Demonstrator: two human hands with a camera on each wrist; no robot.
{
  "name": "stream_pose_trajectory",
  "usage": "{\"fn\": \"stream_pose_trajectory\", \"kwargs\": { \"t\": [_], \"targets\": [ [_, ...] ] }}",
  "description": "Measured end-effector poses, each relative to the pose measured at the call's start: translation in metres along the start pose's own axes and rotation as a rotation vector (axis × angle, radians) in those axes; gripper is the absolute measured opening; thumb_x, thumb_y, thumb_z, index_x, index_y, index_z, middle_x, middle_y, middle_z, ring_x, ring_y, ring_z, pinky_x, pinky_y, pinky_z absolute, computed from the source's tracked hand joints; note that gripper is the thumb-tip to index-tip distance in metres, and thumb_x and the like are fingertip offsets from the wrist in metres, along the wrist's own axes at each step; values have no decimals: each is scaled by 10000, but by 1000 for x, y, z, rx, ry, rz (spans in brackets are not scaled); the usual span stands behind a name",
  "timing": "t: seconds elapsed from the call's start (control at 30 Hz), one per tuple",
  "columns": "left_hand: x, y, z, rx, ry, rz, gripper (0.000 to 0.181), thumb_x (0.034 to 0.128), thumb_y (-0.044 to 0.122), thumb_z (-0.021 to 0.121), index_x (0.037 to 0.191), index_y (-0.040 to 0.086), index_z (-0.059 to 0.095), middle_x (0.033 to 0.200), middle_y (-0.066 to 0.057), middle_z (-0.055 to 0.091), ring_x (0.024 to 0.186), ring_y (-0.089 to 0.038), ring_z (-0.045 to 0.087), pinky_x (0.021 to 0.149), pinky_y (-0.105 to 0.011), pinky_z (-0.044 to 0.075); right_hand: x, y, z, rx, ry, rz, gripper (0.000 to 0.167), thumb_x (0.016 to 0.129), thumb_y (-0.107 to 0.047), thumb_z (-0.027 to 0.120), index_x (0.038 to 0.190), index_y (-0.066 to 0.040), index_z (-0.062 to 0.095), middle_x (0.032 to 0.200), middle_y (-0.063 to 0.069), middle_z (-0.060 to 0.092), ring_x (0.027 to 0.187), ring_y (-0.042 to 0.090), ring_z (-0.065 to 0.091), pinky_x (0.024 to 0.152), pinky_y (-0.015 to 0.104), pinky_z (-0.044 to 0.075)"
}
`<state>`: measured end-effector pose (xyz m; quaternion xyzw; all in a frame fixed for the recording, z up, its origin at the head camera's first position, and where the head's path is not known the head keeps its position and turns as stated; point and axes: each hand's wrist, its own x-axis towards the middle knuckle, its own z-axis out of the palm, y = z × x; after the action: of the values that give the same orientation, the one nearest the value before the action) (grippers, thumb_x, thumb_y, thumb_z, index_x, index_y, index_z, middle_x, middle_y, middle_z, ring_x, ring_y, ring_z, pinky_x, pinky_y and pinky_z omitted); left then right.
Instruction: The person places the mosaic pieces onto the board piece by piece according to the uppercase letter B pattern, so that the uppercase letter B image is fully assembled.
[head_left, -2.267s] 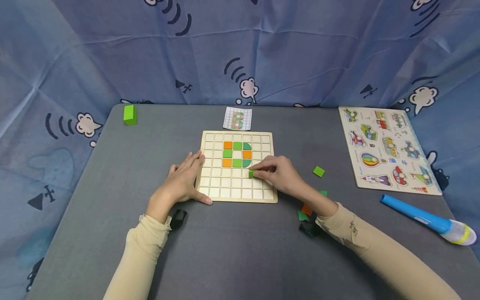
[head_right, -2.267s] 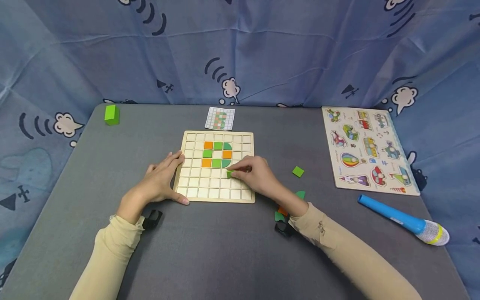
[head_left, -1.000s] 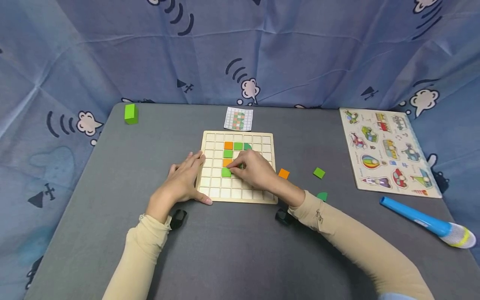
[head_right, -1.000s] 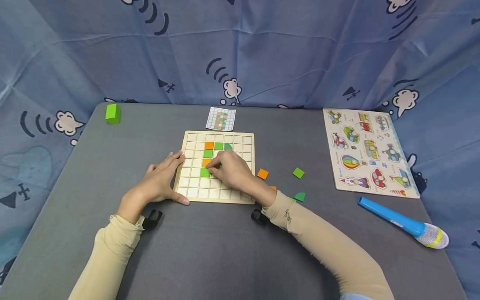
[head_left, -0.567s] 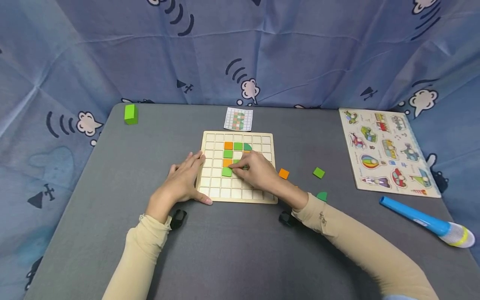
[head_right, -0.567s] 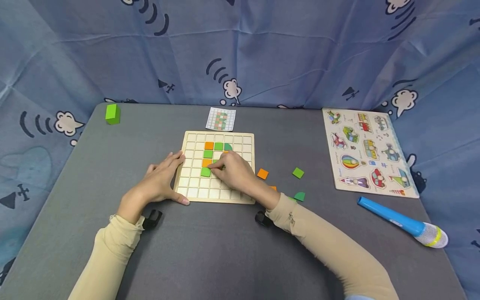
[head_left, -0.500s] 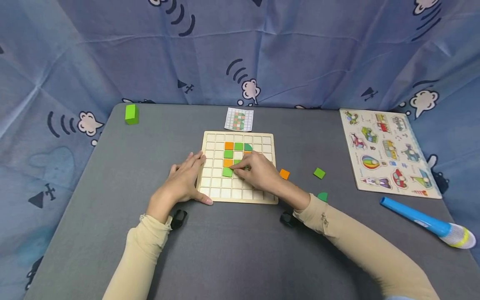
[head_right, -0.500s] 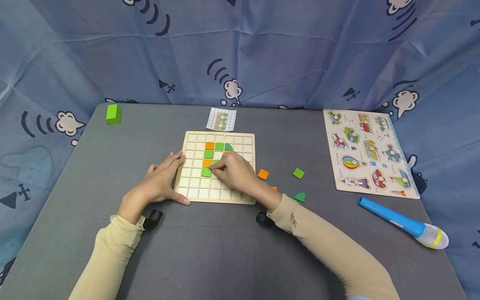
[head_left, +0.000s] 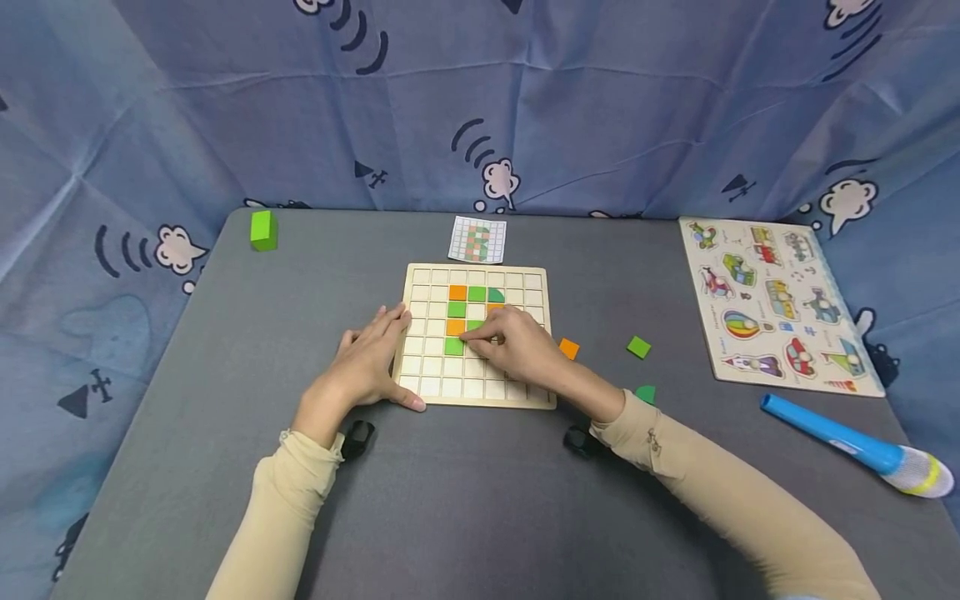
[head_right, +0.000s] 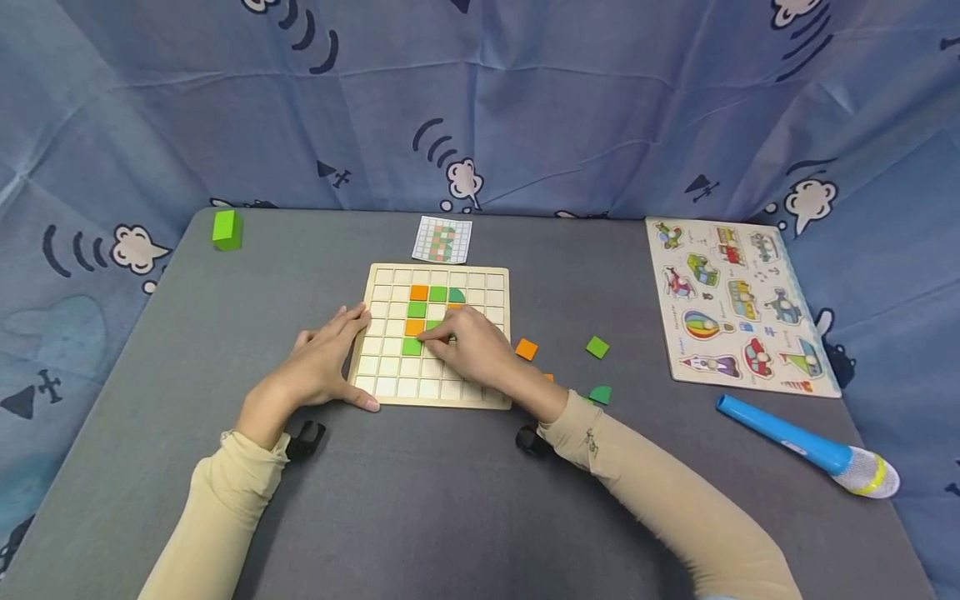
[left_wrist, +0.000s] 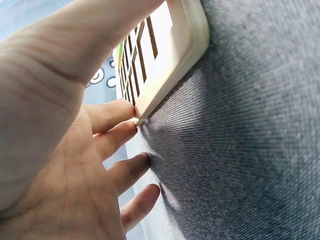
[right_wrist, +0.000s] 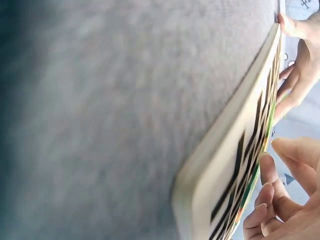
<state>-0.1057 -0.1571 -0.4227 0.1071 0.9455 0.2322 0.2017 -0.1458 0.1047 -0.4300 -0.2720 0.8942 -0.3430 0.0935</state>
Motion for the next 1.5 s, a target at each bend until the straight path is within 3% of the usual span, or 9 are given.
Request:
{"fn": "stream_pose_trajectory", "kwargs": {
  "t": [0.2,0.43,0.67,0.87,1.27,1.5],
  "targets": [
    [0,0,0,-3,8,4,1424,618,428,1034,1706,74,187,1807,-82,88,1676,-336,54,1221,-619,218,-13,12,-18,27,9,23,241,1008,-79,687,1215,-70,812,983,70,734,828,194,537,738,336,435],
    [0,0,1,6,0,1,1419,629,429,1030,1708,75,180,1808,-85,83,1676,-340,51,1216,-622,217,-40,37,-40,67,-29,91,280,1035,-59,644,1298,-48,738,1206,127,660,1011,245,583,871,409,470],
    [-2,-2,0,13,-5,-1,1419,637,443,1023,1710,76,169,1809,-89,65,1674,-351,49,1215,-639,206,-59,49,-56,12,-74,110,403,974,-33,746,1369,-48,668,1369,168,596,1186,340,585,995,525,494],
    [-2,-3,0,6,-1,-1,1420,632,445,1025,1707,67,177,1808,-93,69,1673,-356,51,1209,-648,200,-66,54,-60,-32,-52,135,447,939,1,767,1371,-24,657,1293,175,628,1106,318,608,923,477,512],
    [-1,-2,0,6,-7,4,1417,636,457,1018,1707,69,175,1808,-96,66,1673,-358,47,1217,-654,198,-69,56,-58,-38,49,241,341,911,15,793,1242,20,709,1143,199,675,993,312,629,877,452,535],
    [-2,-1,0,13,-9,7,1414,647,450,1016,1709,68,163,1809,-91,58,1673,-360,50,1217,-655,199,-64,53,-55,-44,106,283,153,948,-43,774,1096,-15,744,949,135,704,839,250,625,749,350,493]
  ]
}}
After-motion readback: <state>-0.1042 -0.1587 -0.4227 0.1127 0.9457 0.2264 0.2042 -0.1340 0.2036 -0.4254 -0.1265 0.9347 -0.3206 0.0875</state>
